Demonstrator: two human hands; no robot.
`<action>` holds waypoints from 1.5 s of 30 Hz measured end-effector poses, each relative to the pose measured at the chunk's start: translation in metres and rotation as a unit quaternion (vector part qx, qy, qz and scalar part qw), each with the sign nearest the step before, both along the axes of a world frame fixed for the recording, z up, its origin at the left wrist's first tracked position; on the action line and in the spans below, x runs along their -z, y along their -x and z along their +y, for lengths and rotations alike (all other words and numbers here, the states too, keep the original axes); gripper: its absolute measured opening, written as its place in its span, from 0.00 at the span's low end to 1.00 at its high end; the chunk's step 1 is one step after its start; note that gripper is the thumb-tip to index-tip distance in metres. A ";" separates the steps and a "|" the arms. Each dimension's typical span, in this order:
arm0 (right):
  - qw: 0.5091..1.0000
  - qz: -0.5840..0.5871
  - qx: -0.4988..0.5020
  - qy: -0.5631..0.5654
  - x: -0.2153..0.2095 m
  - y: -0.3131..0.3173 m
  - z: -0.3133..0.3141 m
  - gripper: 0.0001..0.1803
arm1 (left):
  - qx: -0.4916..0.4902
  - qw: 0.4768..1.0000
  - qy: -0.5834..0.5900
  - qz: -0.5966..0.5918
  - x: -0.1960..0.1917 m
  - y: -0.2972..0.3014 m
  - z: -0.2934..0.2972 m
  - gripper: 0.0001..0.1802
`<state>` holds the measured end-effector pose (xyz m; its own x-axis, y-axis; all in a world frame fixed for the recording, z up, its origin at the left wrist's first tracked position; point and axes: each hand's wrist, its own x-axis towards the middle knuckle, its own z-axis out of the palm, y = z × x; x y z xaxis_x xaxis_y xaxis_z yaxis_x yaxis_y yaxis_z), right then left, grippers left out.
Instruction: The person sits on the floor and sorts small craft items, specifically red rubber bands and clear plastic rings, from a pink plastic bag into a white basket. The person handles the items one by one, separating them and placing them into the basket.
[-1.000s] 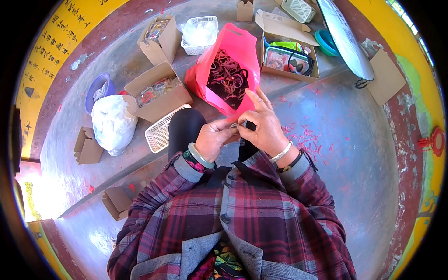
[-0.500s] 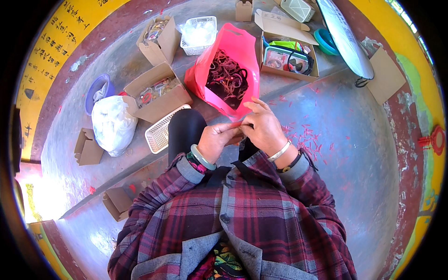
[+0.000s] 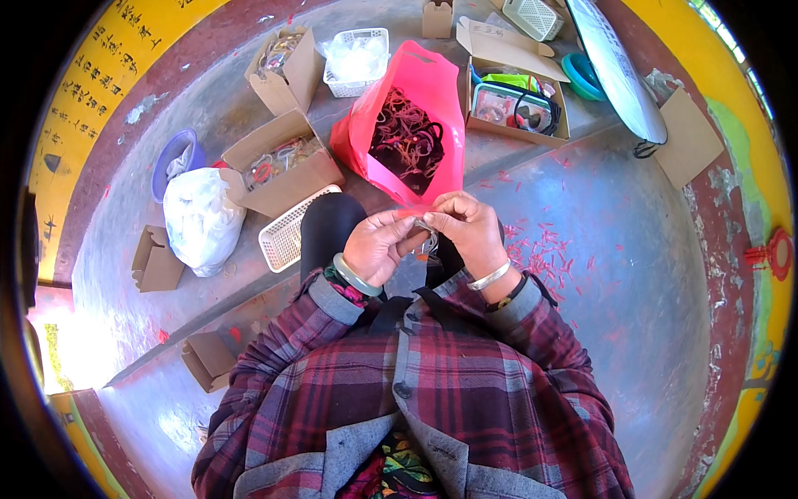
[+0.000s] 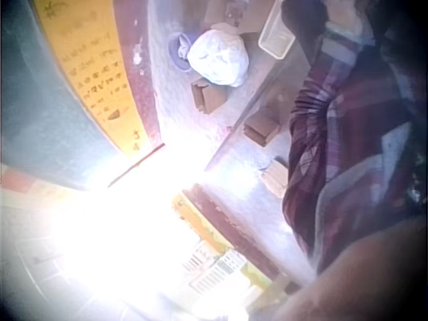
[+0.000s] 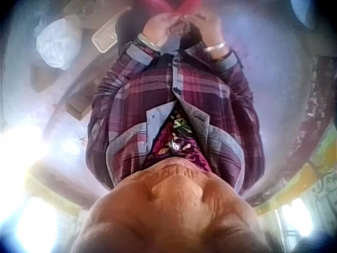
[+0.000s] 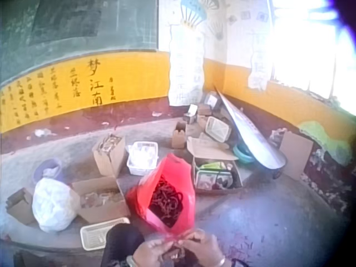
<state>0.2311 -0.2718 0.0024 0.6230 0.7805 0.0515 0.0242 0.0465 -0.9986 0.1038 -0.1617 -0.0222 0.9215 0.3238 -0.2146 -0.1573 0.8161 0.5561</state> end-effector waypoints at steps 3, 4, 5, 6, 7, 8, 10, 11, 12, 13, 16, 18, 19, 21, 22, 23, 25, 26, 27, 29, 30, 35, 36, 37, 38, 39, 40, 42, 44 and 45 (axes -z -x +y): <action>0.995 0.099 -0.013 -0.023 -0.004 0.003 -0.001 0.06 | 0.016 1.000 0.009 -0.009 -0.002 0.002 0.003 0.12; 0.992 0.122 -0.019 -0.031 -0.005 0.003 -0.001 0.06 | 0.021 1.000 0.016 -0.015 -0.004 0.002 0.004 0.12; 0.992 0.122 -0.019 -0.035 -0.003 0.002 -0.001 0.06 | 0.027 0.999 0.024 -0.020 -0.005 0.002 0.004 0.12; 0.991 0.122 -0.021 -0.039 0.001 0.002 -0.001 0.05 | 0.029 0.999 0.028 -0.021 -0.006 0.003 0.005 0.12; 0.991 0.123 -0.022 -0.043 0.003 0.001 -0.001 0.05 | 0.030 0.999 0.032 -0.022 -0.007 0.004 0.005 0.12; 0.992 0.118 -0.001 -0.036 0.003 0.000 -0.002 0.05 | 0.032 0.999 0.036 -0.023 -0.007 0.004 0.005 0.12; 0.993 0.108 0.038 -0.024 0.002 -0.004 -0.004 0.05 | 0.031 0.999 0.037 -0.018 -0.005 0.007 0.009 0.12; 0.996 0.064 0.054 -0.022 0.003 -0.010 -0.007 0.05 | 0.030 0.999 0.038 -0.016 -0.005 0.008 0.011 0.12; 0.997 0.019 0.070 -0.021 0.005 -0.020 -0.010 0.05 | 0.020 0.999 0.033 -0.008 -0.005 0.009 0.013 0.13; 0.996 -0.026 0.085 -0.020 0.006 -0.026 -0.012 0.05 | 0.009 1.000 0.027 0.000 -0.005 0.010 0.014 0.13; 0.966 -0.238 0.100 0.003 -0.012 -0.022 -0.012 0.04 | -0.008 1.000 0.001 0.005 -0.002 0.008 0.013 0.13; 0.931 -0.350 0.101 0.000 -0.026 -0.005 -0.006 0.03 | -0.008 1.000 -0.012 0.006 0.001 0.005 0.010 0.13; 0.910 -0.405 0.084 -0.005 -0.030 0.002 -0.003 0.04 | -0.005 1.000 -0.016 0.009 0.003 0.003 0.007 0.13; 0.859 -0.510 0.050 -0.015 -0.033 0.012 0.001 0.05 | 0.006 0.999 -0.027 0.024 0.005 0.002 0.004 0.13; 0.845 -0.533 0.040 -0.004 -0.032 0.015 0.002 0.07 | 0.012 0.999 -0.036 0.036 0.004 0.002 0.002 0.14; 0.837 -0.546 0.038 0.007 -0.031 0.017 0.003 0.07 | 0.019 0.998 -0.044 0.048 0.003 0.002 0.000 0.14; 0.819 -0.572 0.034 0.026 -0.028 0.020 0.005 0.06 | 0.020 0.996 -0.067 0.048 -0.007 0.002 -0.004 0.15; 0.821 -0.570 0.022 0.031 -0.025 0.019 0.004 0.07 | 0.020 0.996 -0.078 0.048 -0.011 0.002 -0.006 0.15; 0.816 -0.577 0.024 0.036 -0.025 0.020 0.004 0.07 | 0.019 0.994 -0.096 0.056 -0.011 0.002 -0.007 0.15; 0.806 -0.590 0.028 0.046 -0.026 0.021 0.003 0.07 | 0.017 0.988 -0.133 0.071 -0.012 0.002 -0.009 0.15; 0.801 -0.595 0.030 0.048 -0.026 0.021 0.003 0.07 | 0.013 0.985 -0.156 0.075 -0.011 0.002 -0.010 0.15; 0.778 -0.626 0.034 0.051 -0.023 0.021 0.002 0.06 | 0.006 0.959 -0.263 0.107 -0.006 0.001 -0.012 0.15; 0.776 -0.627 0.036 0.052 -0.023 0.022 0.002 0.07 | 0.017 0.950 -0.286 0.121 -0.005 0.001 -0.012 0.14; 0.775 -0.629 0.038 0.054 -0.021 0.022 0.001 0.07 | 0.028 0.941 -0.309 0.135 -0.004 0.001 -0.011 0.14; 0.773 -0.631 0.040 0.056 -0.020 0.023 0.000 0.07 | 0.039 0.931 -0.332 0.149 -0.002 0.000 -0.010 0.14; 0.775 -0.629 0.036 0.059 -0.020 0.024 0.000 0.07 | 0.037 0.933 -0.330 0.142 0.002 0.001 -0.010 0.14; 0.776 -0.627 0.032 0.061 -0.019 0.024 -0.001 0.07 | 0.035 0.934 -0.328 0.135 0.007 0.000 -0.011 0.14; 0.774 -0.630 0.023 0.062 -0.017 0.023 -0.002 0.07 | 0.038 0.925 -0.355 0.134 0.009 0.001 -0.011 0.13; 0.765 -0.641 0.012 0.059 -0.015 0.021 -0.002 0.09 | 0.046 0.898 -0.412 0.147 0.007 0.002 -0.010 0.12; 0.765 -0.641 0.012 0.061 -0.014 0.022 -0.002 0.08 | 0.036 0.885 -0.441 0.144 0.006 0.001 -0.011 0.12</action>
